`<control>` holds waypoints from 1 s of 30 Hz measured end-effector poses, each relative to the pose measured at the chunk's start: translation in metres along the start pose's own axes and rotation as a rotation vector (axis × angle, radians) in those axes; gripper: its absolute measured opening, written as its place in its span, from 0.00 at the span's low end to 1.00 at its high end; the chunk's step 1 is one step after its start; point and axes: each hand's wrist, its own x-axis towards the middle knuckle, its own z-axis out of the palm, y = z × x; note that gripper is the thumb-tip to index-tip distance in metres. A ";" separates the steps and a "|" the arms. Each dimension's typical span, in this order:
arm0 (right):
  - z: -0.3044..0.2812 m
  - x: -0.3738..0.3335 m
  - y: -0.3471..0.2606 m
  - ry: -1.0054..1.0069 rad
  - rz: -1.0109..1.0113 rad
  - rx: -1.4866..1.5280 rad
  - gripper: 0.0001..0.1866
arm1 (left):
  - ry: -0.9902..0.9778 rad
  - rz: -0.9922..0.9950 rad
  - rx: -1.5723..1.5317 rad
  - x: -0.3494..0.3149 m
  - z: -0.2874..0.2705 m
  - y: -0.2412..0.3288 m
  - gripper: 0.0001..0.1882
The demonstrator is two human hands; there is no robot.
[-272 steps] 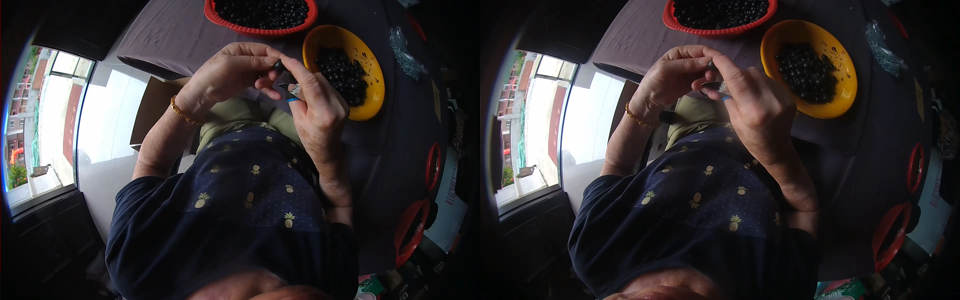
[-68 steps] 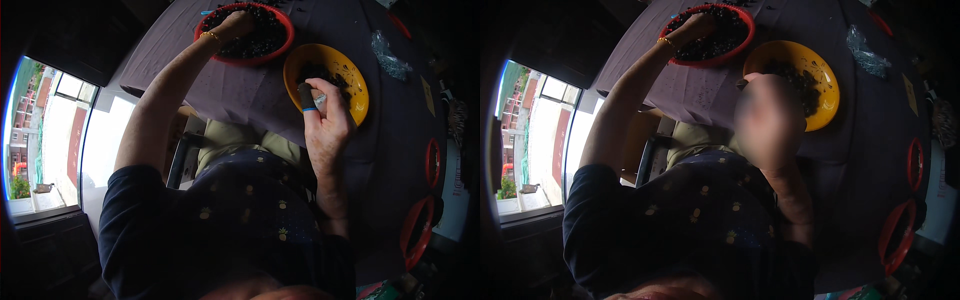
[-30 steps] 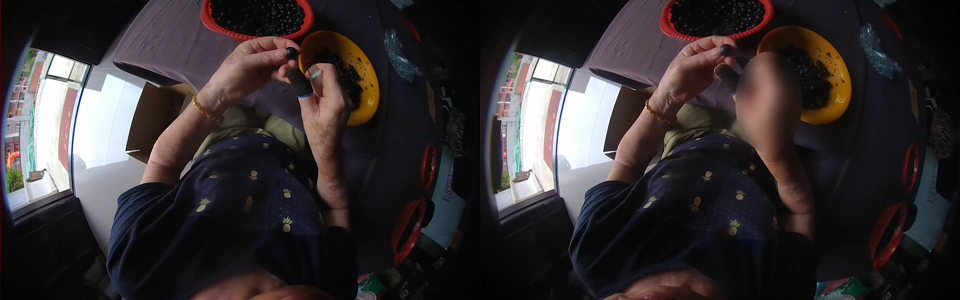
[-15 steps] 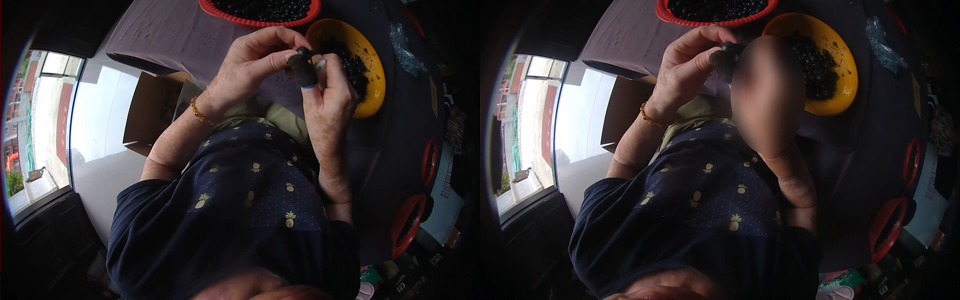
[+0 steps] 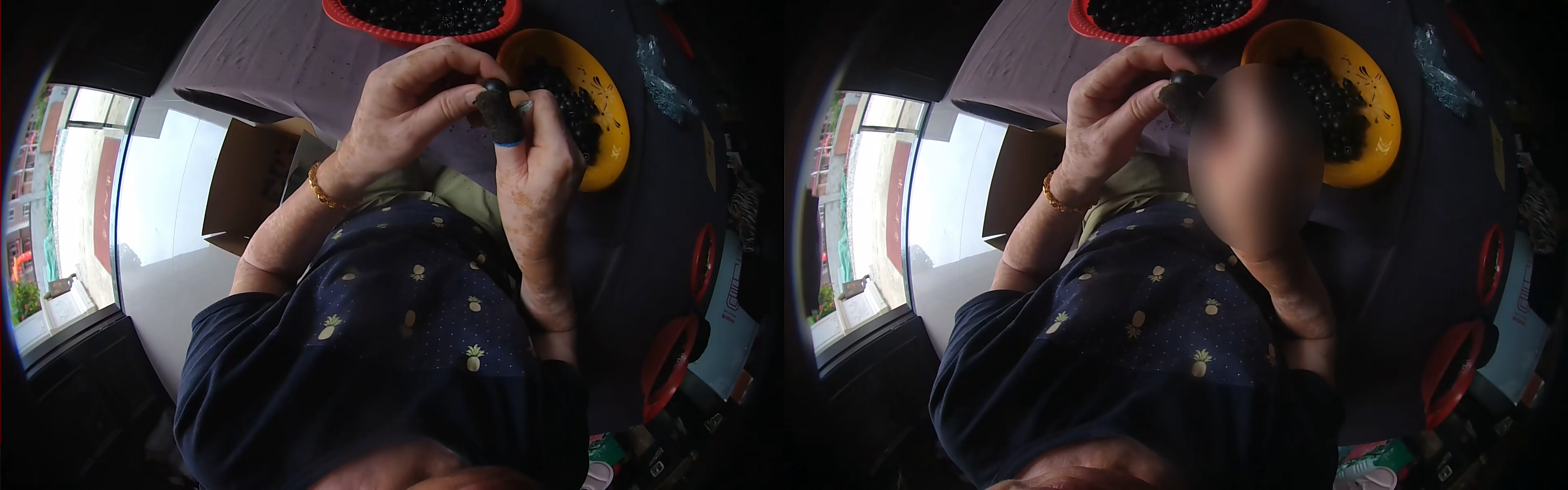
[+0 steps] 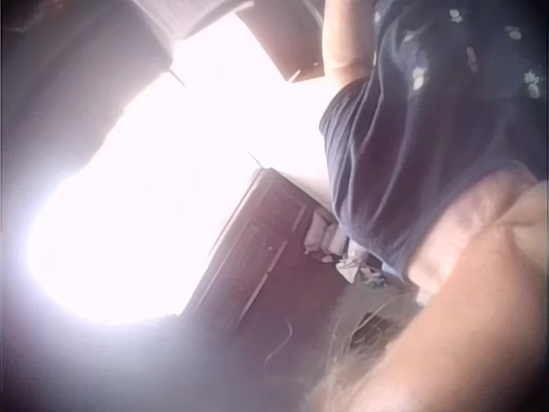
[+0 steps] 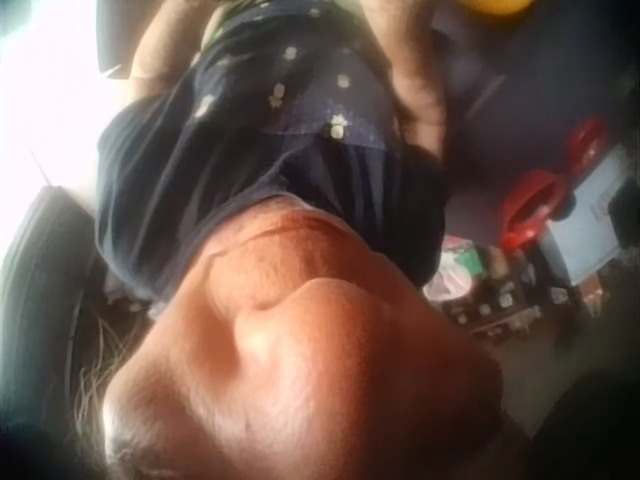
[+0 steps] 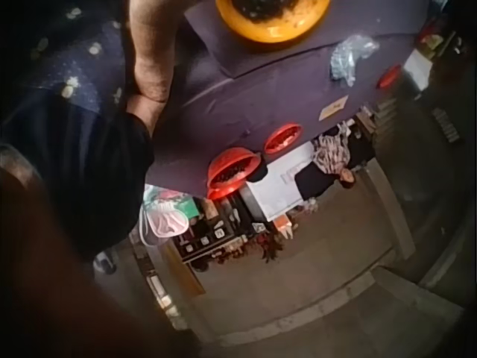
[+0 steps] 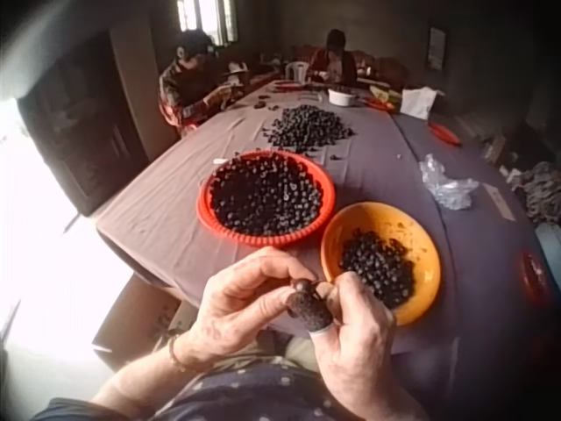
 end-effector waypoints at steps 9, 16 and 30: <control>0.002 0.000 0.012 0.025 -0.174 -0.074 0.12 | 0.002 -0.164 -0.063 0.000 -0.003 0.016 0.12; -0.001 0.002 0.015 0.000 -0.262 -0.093 0.14 | -0.136 -0.353 -0.266 0.007 -0.014 0.021 0.09; -0.001 0.005 0.025 0.011 -0.451 -0.106 0.15 | -0.310 -0.596 -0.634 0.018 -0.038 0.001 0.13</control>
